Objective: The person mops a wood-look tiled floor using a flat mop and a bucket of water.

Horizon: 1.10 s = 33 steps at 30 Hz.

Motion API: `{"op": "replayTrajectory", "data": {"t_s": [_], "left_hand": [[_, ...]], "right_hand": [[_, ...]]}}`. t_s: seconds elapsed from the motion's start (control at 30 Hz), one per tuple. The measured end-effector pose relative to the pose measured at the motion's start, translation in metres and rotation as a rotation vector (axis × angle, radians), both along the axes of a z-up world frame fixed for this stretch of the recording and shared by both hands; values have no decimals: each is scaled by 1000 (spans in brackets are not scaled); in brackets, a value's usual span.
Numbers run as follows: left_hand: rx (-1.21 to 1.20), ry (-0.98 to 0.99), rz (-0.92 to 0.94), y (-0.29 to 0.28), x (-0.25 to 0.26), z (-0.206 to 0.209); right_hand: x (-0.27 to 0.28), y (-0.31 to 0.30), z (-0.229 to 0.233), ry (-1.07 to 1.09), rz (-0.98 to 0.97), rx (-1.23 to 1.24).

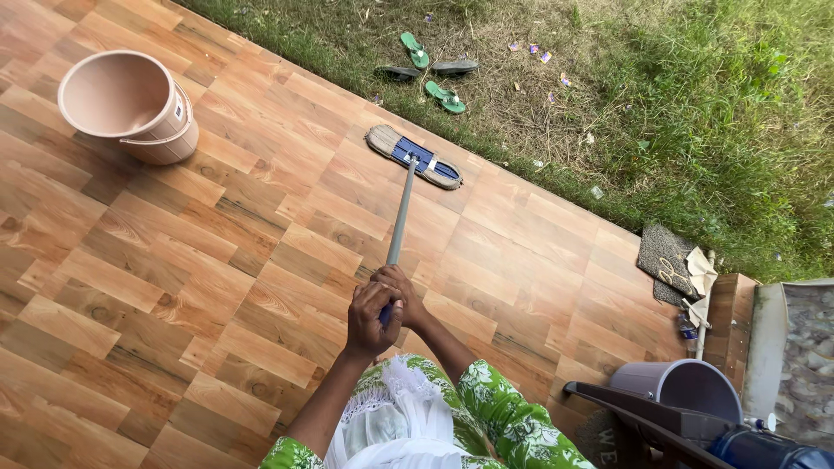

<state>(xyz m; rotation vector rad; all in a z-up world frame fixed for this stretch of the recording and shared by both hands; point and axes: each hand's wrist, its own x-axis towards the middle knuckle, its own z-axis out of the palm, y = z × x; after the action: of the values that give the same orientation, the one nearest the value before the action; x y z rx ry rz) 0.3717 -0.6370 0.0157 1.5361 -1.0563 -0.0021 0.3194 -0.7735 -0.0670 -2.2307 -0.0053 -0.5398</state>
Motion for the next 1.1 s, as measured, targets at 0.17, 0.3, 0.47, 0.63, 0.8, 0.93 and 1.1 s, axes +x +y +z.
{"op": "replayTrajectory", "data": {"t_s": [0.17, 0.3, 0.47, 0.63, 0.8, 0.93, 1.1], "left_hand": [[37, 176, -51, 16, -19, -32], [-126, 235, -231, 54, -24, -31], [-318, 200, -352, 108, 0, 7], [-241, 226, -413, 194, 13, 52], [-118, 165, -370, 287, 6, 89], [-104, 87, -350, 314, -2, 94], [-231, 44, -301, 297, 2, 75]], "right_hand": [[-2, -14, -56, 221, -104, -72], [-10, 16, -77, 95, -9, -34], [5, 76, -25, 8, 115, 27], [3, 189, 46, -122, 81, 270], [-6, 288, 76, -211, 90, 374], [-4, 324, 56, -165, 20, 436], [10, 314, 27, -177, -22, 429]]}}
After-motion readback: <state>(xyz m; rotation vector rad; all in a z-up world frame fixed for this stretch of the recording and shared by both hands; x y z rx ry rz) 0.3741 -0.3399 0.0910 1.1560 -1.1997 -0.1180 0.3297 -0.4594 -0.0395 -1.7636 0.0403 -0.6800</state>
